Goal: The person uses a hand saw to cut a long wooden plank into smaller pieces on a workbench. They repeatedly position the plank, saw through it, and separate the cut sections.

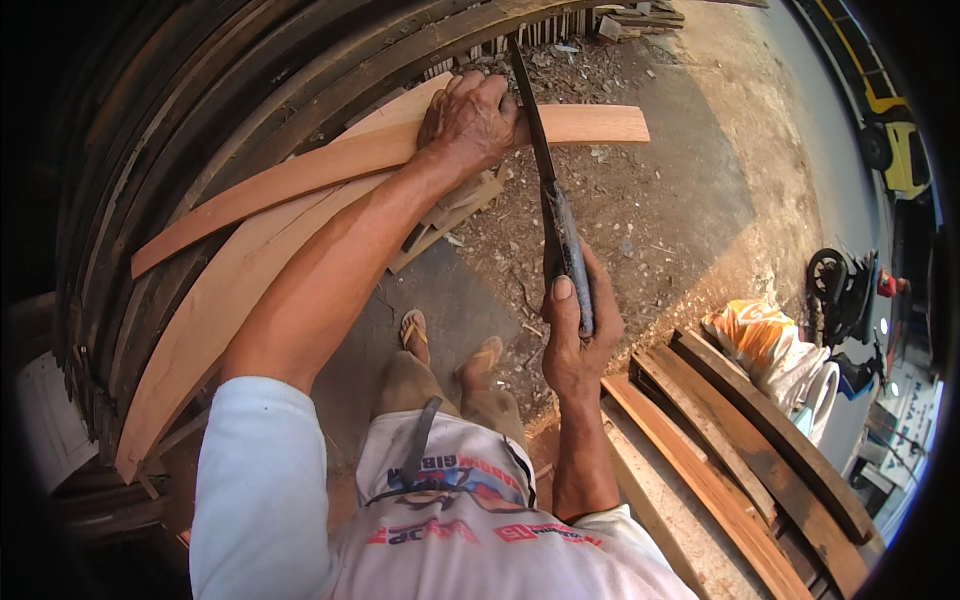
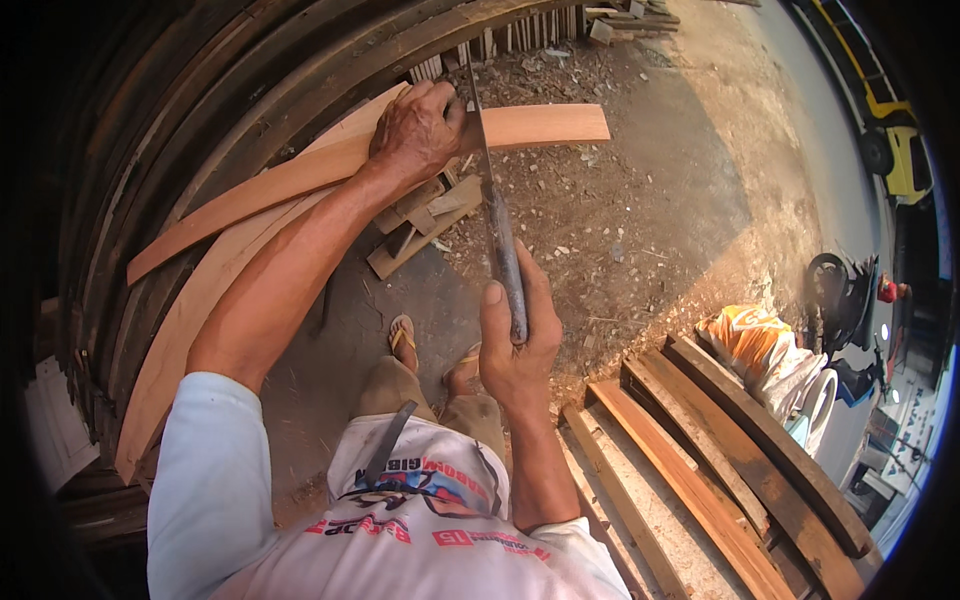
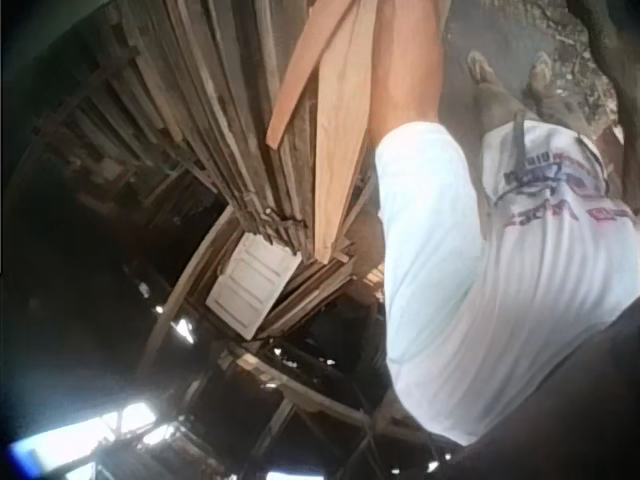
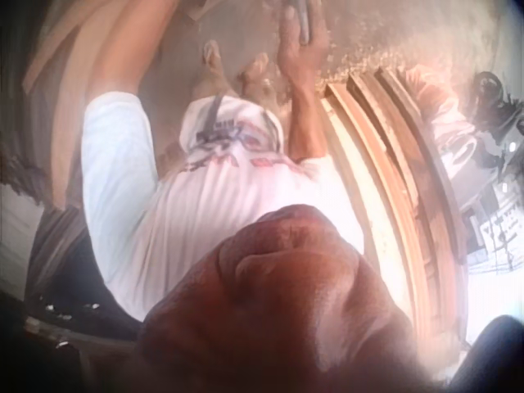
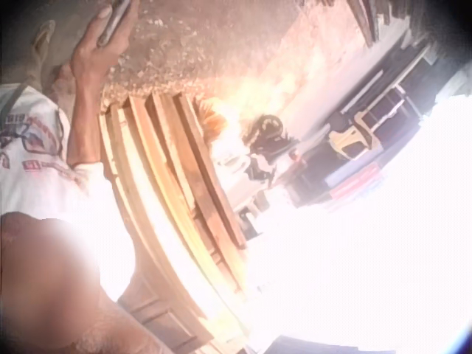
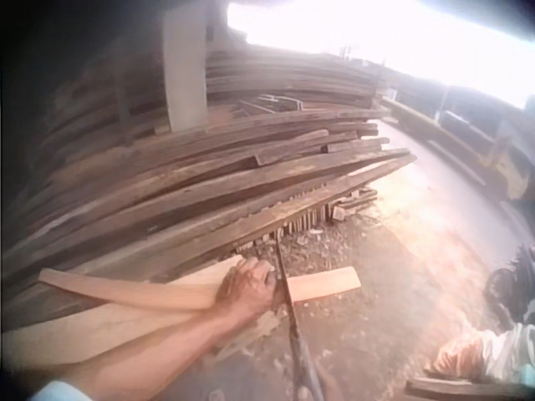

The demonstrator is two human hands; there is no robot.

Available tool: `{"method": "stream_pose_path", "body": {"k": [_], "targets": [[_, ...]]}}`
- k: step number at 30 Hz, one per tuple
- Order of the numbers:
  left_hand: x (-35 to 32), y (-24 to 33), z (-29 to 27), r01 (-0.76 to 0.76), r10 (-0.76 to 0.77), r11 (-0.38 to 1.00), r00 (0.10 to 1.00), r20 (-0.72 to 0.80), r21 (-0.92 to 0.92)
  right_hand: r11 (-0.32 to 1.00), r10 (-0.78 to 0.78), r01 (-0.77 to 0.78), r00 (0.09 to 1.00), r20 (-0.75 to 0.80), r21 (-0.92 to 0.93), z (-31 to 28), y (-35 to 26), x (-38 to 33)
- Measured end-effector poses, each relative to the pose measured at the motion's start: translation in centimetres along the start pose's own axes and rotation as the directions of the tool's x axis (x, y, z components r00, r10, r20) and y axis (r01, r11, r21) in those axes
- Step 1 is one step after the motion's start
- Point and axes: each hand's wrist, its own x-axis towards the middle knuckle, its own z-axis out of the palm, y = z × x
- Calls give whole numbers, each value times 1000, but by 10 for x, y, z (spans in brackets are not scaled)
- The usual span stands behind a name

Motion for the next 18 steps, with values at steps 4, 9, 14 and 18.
{"method": "stream_pose_path", "body": {"k": [4, 9, 14, 18], "targets": [[-5, 1, -1, 5, -6, 1000, 999, -42, -27, 999, 2, -1, 1000, 31, -37, -10, -43, 12], [3, 3, 2, -2, 2, 1000, 998, -63, 2, 974, -181, 178, 983, -11, -138, -1, 42, -4], [-2, -3, 2, 10, -10, 1000, 998, -56, -5, 996, -28, 30, 999, 20, -83, -12, 3, -11], [-1, 1, 4, -33, 33, 999, 997, -63, -7, 997, -78, 78, 997, -28, -27, -11, -10, -3]]}}
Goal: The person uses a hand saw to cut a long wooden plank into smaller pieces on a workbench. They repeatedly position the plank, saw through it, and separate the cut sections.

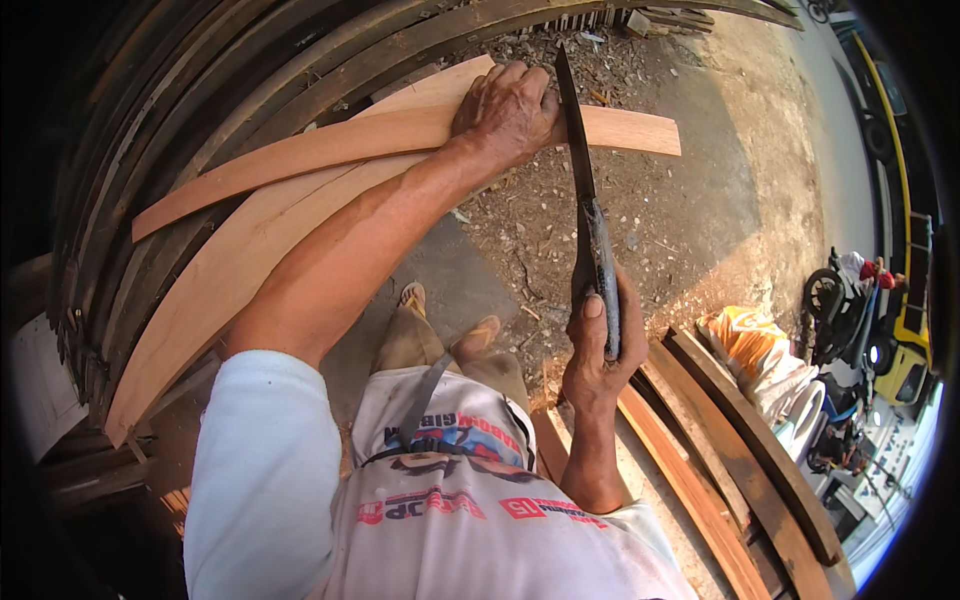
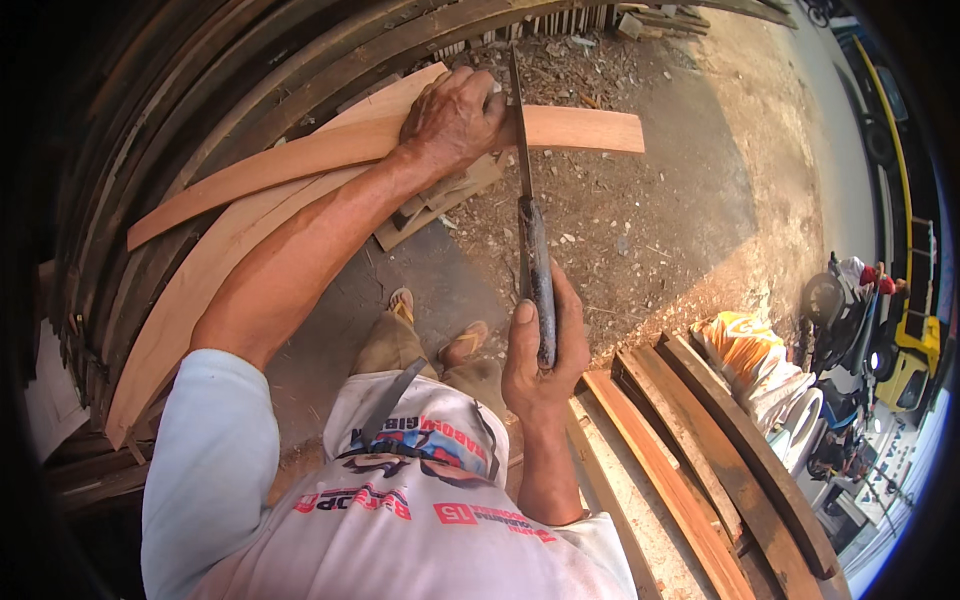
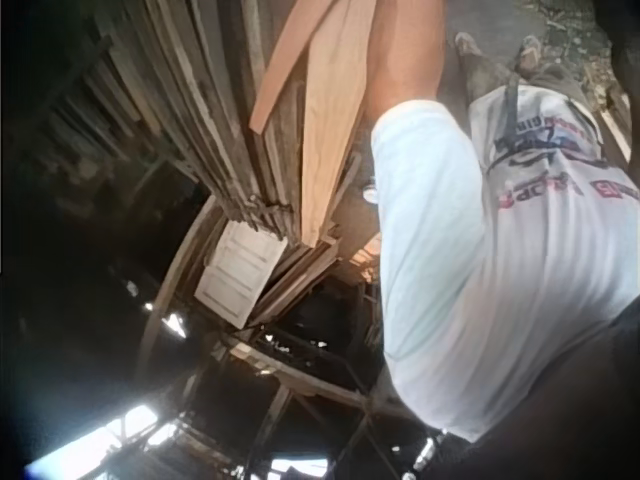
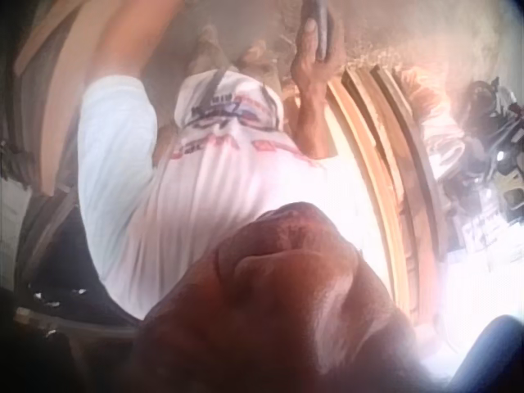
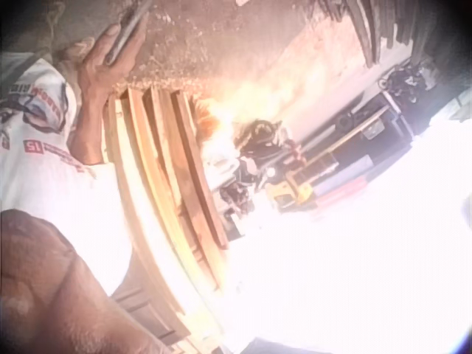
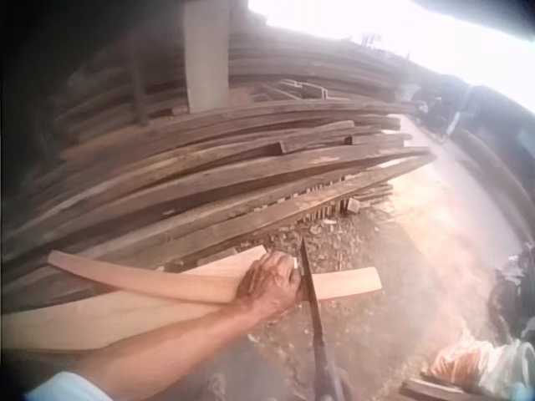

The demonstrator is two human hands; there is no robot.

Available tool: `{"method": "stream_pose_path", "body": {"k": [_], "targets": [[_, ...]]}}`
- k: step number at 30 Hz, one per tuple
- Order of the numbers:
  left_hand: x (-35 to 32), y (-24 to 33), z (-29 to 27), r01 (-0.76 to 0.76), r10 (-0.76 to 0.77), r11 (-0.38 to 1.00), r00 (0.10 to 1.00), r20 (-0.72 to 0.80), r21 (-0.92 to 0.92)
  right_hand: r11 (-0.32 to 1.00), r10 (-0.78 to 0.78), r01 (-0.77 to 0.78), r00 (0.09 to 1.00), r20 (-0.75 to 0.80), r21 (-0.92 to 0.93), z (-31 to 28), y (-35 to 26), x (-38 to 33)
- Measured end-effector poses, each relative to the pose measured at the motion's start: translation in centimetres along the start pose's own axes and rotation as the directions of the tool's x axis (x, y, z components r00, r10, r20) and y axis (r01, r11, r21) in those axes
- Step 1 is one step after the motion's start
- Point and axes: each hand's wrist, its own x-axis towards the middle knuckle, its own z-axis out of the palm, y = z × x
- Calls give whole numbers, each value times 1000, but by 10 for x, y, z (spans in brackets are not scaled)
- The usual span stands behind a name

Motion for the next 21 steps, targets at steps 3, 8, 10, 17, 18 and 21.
{"method": "stream_pose_path", "body": {"k": [3, 8, 10, 17, 18, 21], "targets": [[0, -14, -1, -93, 91, 995, 995, -48, -45, 998, -48, 47, 998, -30, -35, 30, -7, 46], [-1, 0, 0, -44, 43, 998, 999, -23, -53, 981, -190, 187, 980, -51, -57, 66, 30, 83], [-4, 5, -1, -17, 18, 999, 1000, 8, -52, 983, -180, 182, 981, -65, 12, 58, 57, 74], [2, -4, -6, 23, -24, 999, 999, 49, 25, 997, 7, -6, 1000, 16, -80, 9, -34, 10], [4, -2, -6, 19, -20, 1000, 997, 68, 21, 995, -45, 44, 999, -6, -86, 8, -34, 7], [-5, 3, -2, -4, 1, 999, 996, 92, 39, 988, -133, 127, 988, -76, -83, 10, -29, 6]]}}
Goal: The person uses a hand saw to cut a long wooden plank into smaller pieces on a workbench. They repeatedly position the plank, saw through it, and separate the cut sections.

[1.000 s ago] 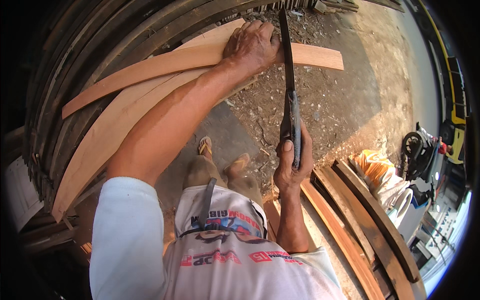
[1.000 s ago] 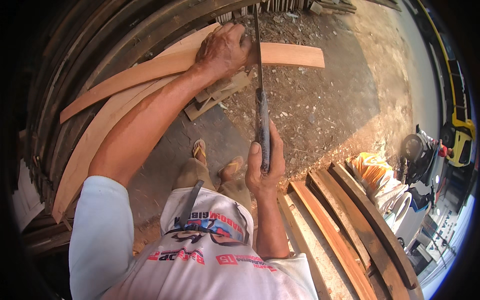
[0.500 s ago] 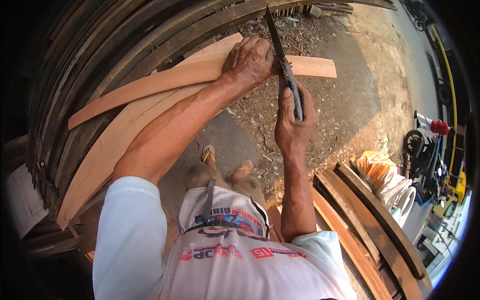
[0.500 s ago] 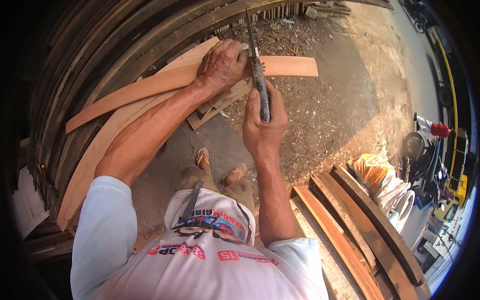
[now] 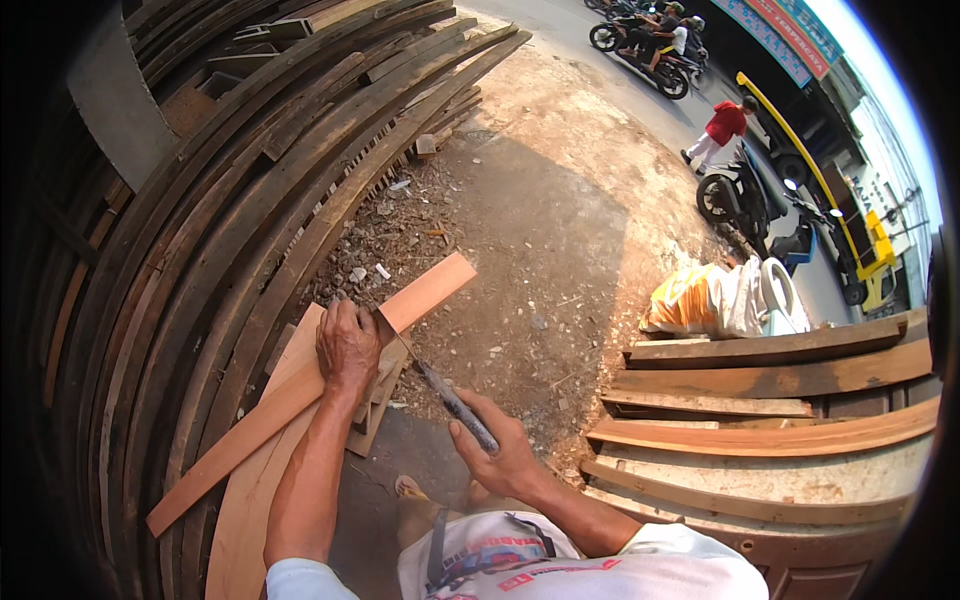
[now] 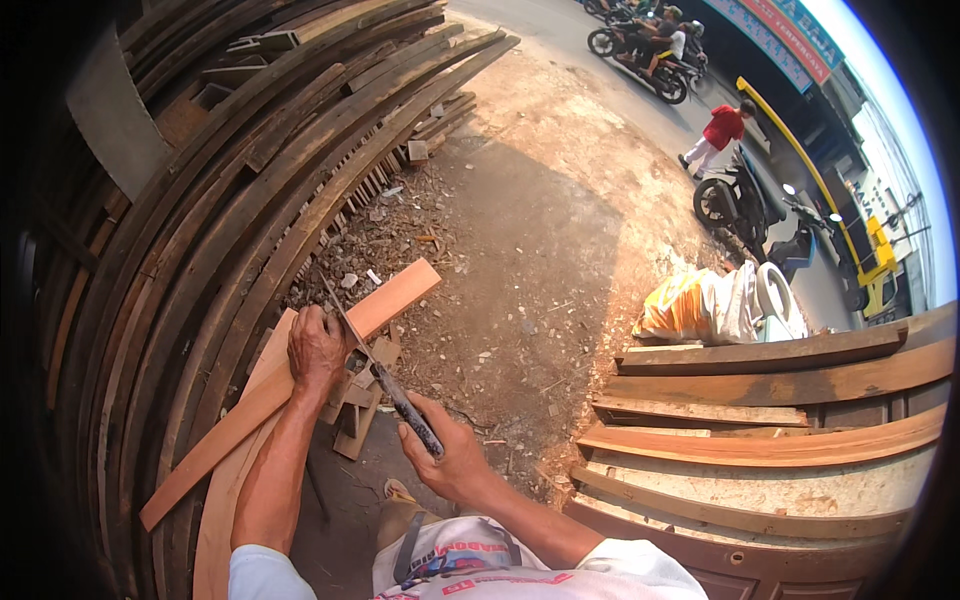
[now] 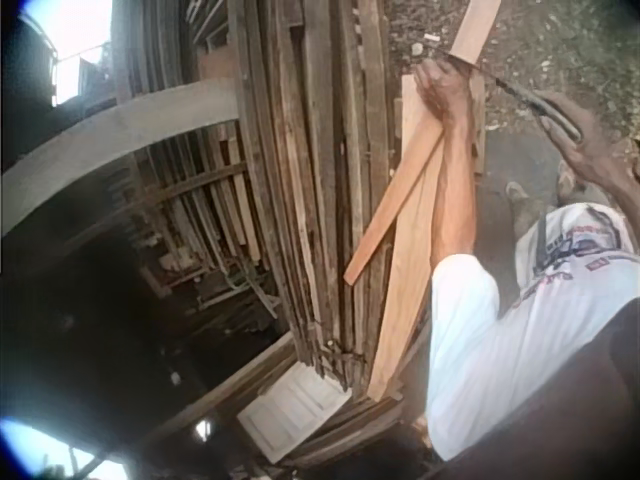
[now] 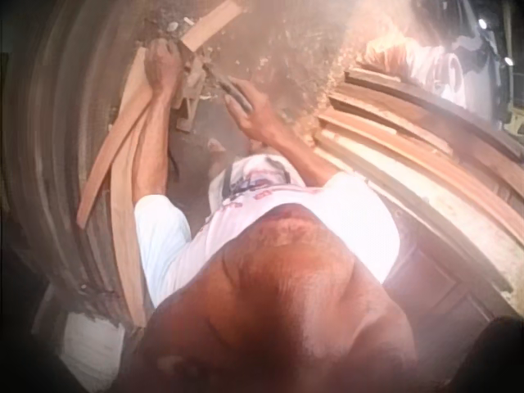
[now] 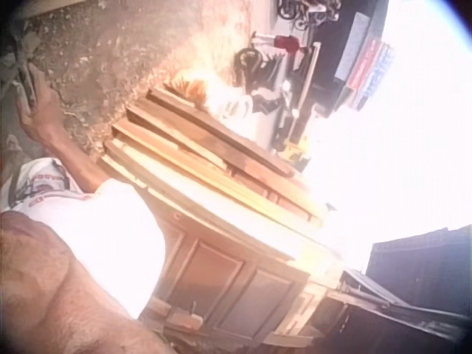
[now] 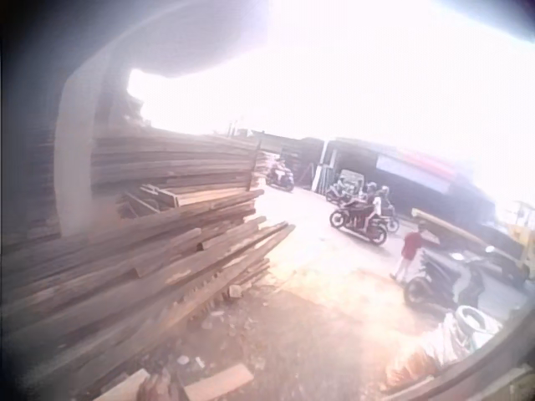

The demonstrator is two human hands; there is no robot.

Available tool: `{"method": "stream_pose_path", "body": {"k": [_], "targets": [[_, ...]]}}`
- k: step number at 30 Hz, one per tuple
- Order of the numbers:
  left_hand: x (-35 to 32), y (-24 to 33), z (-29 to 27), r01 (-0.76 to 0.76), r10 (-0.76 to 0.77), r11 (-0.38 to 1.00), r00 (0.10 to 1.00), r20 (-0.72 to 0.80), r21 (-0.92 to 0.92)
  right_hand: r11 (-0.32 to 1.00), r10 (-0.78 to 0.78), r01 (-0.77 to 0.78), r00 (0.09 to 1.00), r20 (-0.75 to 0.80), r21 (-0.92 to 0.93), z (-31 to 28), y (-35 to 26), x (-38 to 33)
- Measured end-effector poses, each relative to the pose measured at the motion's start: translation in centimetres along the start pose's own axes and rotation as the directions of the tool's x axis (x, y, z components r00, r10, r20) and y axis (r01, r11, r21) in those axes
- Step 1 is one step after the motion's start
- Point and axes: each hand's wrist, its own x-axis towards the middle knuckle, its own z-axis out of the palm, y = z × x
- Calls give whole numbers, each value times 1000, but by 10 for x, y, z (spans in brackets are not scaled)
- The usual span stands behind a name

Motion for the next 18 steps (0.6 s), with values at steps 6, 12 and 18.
{"method": "stream_pose_path", "body": {"k": [6, 12, 18], "targets": [[22, -22, 12, -36, 38, 999, 998, -54, 29, 981, 175, -183, 979, 106, 66, 1, -2, 39], [27, -33, 8, -32, 32, 999, 999, 11, 7, 990, -78, 75, 997, 20, 117, 17, 82, 7], [27, -15, -7, -1, 1, 1000, 1000, 16, -1, 978, 189, -197, 976, 109, 71, 8, 14, 5]]}}
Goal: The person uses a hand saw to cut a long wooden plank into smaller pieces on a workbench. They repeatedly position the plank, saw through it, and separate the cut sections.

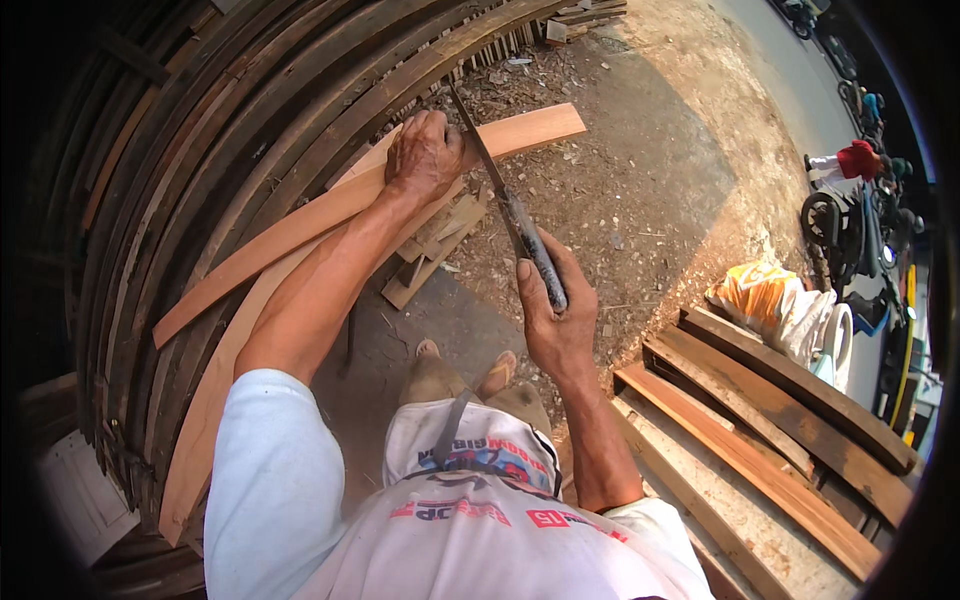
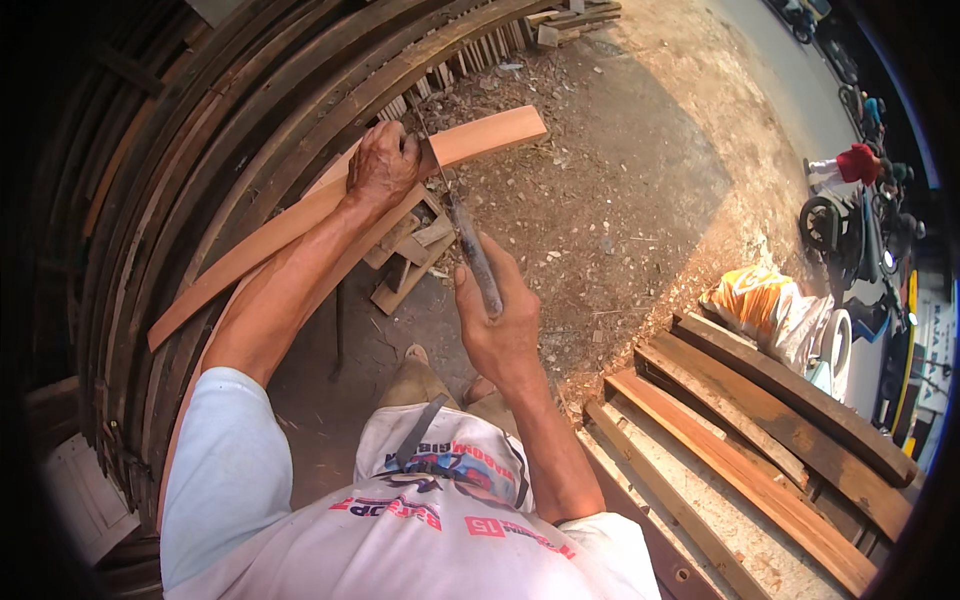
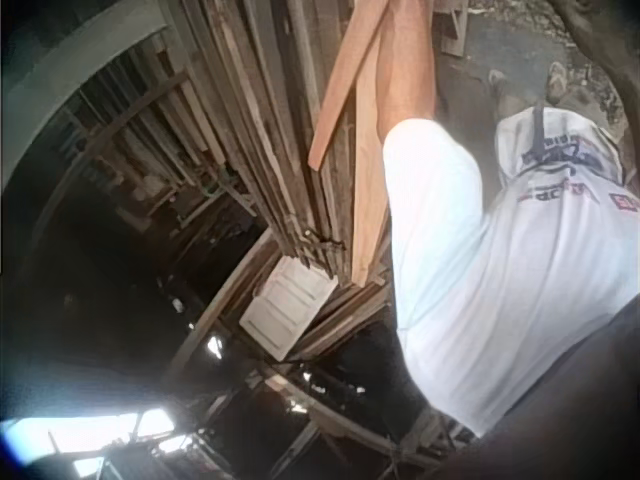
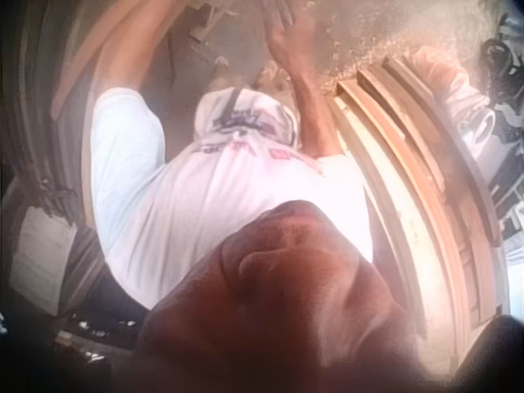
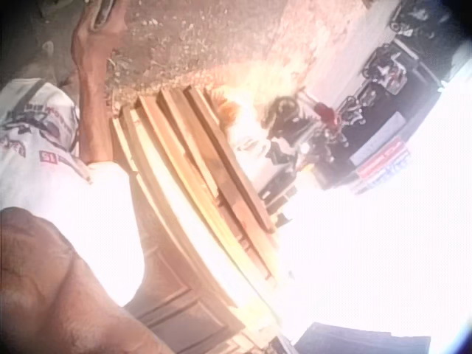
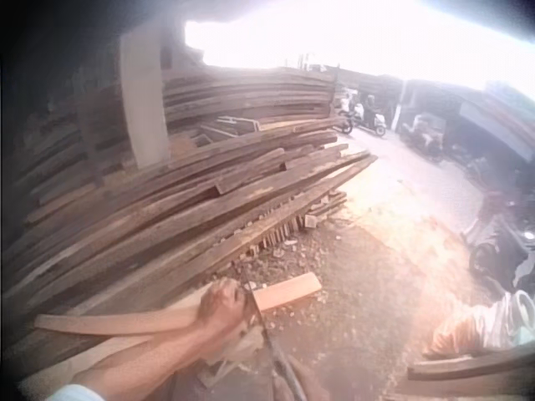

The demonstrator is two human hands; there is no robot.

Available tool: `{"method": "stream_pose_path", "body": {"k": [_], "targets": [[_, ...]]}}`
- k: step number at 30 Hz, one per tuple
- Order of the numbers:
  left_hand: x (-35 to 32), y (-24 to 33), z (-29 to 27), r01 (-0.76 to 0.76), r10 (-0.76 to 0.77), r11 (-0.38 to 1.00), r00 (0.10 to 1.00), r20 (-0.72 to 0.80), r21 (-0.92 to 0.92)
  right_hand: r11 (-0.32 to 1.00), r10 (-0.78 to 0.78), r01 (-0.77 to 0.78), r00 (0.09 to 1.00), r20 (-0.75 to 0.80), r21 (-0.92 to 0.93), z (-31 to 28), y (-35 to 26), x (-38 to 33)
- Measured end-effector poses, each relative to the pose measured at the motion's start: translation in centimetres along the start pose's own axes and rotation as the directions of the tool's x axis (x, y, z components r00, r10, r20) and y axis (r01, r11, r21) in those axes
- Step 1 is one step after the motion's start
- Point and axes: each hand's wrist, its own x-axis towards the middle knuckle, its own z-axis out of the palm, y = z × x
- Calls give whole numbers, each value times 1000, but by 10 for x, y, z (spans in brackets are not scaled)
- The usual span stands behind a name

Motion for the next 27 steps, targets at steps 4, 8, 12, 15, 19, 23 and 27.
{"method": "stream_pose_path", "body": {"k": [4, 8, 12, 15, 19, 23, 27], "targets": [[-5, -6, 8, 6, -10, 998, 997, -70, -55, 998, -6, 5, 1000, -17, -64, -20, -5, -26], [-8, -3, 11, -94, 83, 993, 986, -147, -74, 999, -33, 33, 999, -9, -31, -29, 0, -16], [-9, 2, 15, -87, 76, 993, 989, -127, -83, 988, -91, 87, 996, -23, -127, 22, -3, 83], [-4, -2, 14, -46, 41, 998, 988, -152, -31, 985, -94, 89, 995, -26, -148, 13, -3, 56], [1, -9, 17, -103, 94, 994, 981, -169, -47, 993, -77, 73, 996, -47, -89, -30, 2, -34], [0, -5, 22, -157, 140, 985, 966, -220, -65, 977, -118, 104, 991, -68, -184, 4, -8, 34], [2, -16, 9, -53, 50, 998, 995, -81, -36, 984, -127, 120, 991, -50, -131, 12, -8, 35]]}}
